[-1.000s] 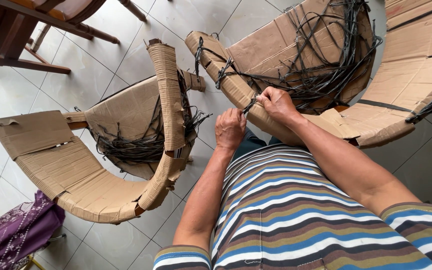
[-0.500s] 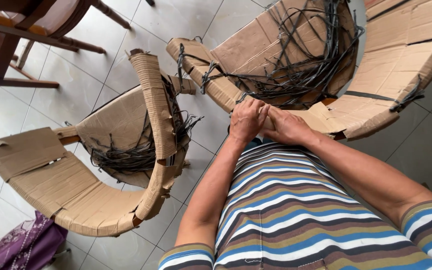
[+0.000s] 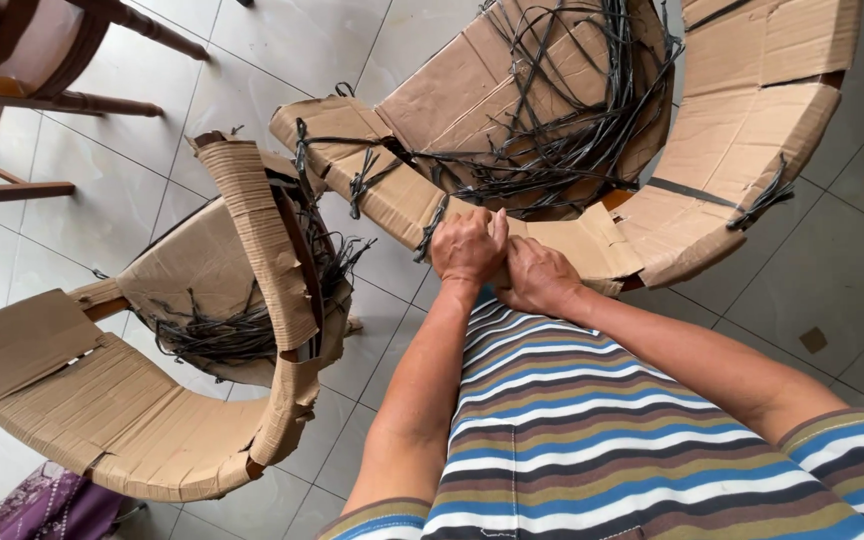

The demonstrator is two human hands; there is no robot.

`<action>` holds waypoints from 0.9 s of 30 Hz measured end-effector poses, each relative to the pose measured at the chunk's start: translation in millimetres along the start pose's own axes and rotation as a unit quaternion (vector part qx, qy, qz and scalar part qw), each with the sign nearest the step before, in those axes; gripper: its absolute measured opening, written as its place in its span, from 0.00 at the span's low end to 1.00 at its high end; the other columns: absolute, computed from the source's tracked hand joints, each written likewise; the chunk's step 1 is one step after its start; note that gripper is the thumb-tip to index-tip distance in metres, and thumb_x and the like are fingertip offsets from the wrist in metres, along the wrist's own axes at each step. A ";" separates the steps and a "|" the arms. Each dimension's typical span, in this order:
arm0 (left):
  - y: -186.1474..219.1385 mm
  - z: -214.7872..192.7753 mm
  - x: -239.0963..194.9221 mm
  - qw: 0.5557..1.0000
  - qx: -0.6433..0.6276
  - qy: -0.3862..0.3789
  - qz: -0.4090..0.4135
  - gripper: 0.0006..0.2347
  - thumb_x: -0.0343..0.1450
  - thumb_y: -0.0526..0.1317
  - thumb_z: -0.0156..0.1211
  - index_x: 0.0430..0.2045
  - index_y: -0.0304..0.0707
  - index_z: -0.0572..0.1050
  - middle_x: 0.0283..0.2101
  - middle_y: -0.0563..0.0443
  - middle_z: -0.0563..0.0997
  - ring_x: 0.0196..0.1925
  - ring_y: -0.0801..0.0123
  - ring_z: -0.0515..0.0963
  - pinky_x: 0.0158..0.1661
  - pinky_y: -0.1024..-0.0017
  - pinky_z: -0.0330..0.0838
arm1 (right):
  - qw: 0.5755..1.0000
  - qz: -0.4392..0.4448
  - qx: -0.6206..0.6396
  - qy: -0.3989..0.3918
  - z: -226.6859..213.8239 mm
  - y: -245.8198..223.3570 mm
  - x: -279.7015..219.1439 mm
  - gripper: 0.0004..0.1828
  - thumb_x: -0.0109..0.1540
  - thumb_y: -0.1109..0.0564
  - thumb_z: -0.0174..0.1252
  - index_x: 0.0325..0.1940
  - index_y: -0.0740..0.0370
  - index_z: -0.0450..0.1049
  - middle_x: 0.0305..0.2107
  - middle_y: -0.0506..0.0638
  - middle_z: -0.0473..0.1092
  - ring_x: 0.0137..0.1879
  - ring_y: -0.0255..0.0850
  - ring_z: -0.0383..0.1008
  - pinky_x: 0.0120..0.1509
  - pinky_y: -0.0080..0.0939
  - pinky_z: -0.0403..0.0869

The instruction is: Weaving and securing synthetic rattan strands onto a chair frame

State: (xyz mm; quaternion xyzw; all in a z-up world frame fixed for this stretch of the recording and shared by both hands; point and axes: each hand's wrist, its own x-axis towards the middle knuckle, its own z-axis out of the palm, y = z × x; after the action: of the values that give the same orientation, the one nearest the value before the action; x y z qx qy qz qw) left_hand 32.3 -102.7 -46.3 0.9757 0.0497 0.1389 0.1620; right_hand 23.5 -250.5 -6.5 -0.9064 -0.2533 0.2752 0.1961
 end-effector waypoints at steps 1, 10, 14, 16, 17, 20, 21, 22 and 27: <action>0.3 -2.4 1.9 1.000 0.000 -0.003 -0.004 0.15 0.69 0.56 0.55 0.16 0.52 0.74 0.17 0.52 0.75 0.25 0.59 0.80 0.32 0.62 0.71 | 1.000 0.000 0.000 -0.005 -13.1 -1.6 2.4 0.35 0.49 0.33 0.64 0.47 0.59 0.68 0.38 0.53 0.69 0.51 0.52 0.75 0.53 0.52 0.78; 3.1 -9.6 4.6 1.000 0.016 -0.014 -0.015 0.09 0.64 0.52 0.58 0.20 0.52 0.73 0.19 0.54 0.72 0.26 0.61 0.77 0.33 0.64 0.71 | 0.864 0.162 0.436 -0.194 -25.5 106.8 61.0 0.26 0.67 0.36 0.53 0.55 0.58 0.76 0.48 0.59 0.77 0.54 0.52 0.78 0.56 0.51 0.77; 6.5 -17.6 9.7 0.999 0.018 -0.024 -0.027 0.08 0.63 0.50 0.59 0.20 0.51 0.73 0.20 0.54 0.71 0.27 0.63 0.77 0.34 0.67 0.71 | 0.969 0.101 0.146 -0.174 27.0 187.7 105.7 0.28 0.65 0.38 0.51 0.64 0.53 0.73 0.63 0.58 0.66 0.65 0.63 0.69 0.66 0.63 0.71; 8.4 -21.1 13.2 0.999 0.018 -0.030 -0.030 0.08 0.63 0.49 0.59 0.21 0.49 0.73 0.20 0.54 0.71 0.27 0.62 0.77 0.33 0.66 0.72 | 0.971 0.120 0.083 -0.191 53.5 219.7 124.2 0.29 0.64 0.37 0.52 0.67 0.47 0.72 0.70 0.51 0.60 0.69 0.60 0.67 0.68 0.63 0.69; 9.7 -22.5 14.6 0.999 0.022 -0.029 -0.031 0.08 0.63 0.49 0.58 0.20 0.50 0.73 0.21 0.54 0.70 0.27 0.62 0.76 0.33 0.67 0.72 | 0.965 0.146 0.041 -0.212 64.9 232.5 132.8 0.30 0.63 0.35 0.51 0.67 0.42 0.71 0.72 0.46 0.56 0.70 0.58 0.66 0.69 0.62 0.69; 10.3 -25.9 16.0 0.998 0.029 -0.031 -0.037 0.08 0.64 0.49 0.57 0.20 0.50 0.72 0.21 0.54 0.69 0.27 0.63 0.76 0.33 0.68 0.72 | 0.952 0.174 -0.001 -0.252 89.4 251.2 149.2 0.30 0.63 0.36 0.50 0.69 0.39 0.69 0.76 0.43 0.49 0.71 0.60 0.64 0.69 0.66 0.67; 10.8 -27.0 17.2 0.998 0.027 -0.032 -0.037 0.08 0.64 0.49 0.57 0.21 0.50 0.71 0.21 0.54 0.69 0.28 0.63 0.76 0.33 0.68 0.72 | 0.947 0.182 -0.001 -0.266 94.0 254.8 153.1 0.29 0.65 0.39 0.50 0.71 0.41 0.69 0.77 0.47 0.47 0.72 0.64 0.63 0.68 0.71 0.66; 11.2 -27.1 17.0 0.998 0.031 -0.032 -0.040 0.08 0.64 0.49 0.57 0.21 0.50 0.71 0.21 0.54 0.69 0.28 0.63 0.76 0.33 0.68 0.72 | 0.947 0.178 -0.001 -0.268 107.1 265.3 154.8 0.29 0.65 0.39 0.50 0.71 0.41 0.69 0.77 0.47 0.47 0.72 0.64 0.63 0.68 0.71 0.66; 12.5 -27.3 16.4 0.998 0.023 -0.032 -0.039 0.06 0.64 0.47 0.57 0.22 0.49 0.73 0.22 0.54 0.69 0.28 0.63 0.76 0.34 0.68 0.73 | 0.942 0.191 -0.006 -0.277 158.1 307.2 159.4 0.34 0.64 0.36 0.47 0.73 0.47 0.66 0.75 0.45 0.51 0.73 0.59 0.62 0.70 0.67 0.65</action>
State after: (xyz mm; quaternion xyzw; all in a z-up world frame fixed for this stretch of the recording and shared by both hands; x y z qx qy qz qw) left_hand 40.8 -103.9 -13.3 0.9805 0.0853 0.1005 0.1458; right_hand 151.6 -370.1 -344.2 -0.8267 -0.1217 0.5463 0.0569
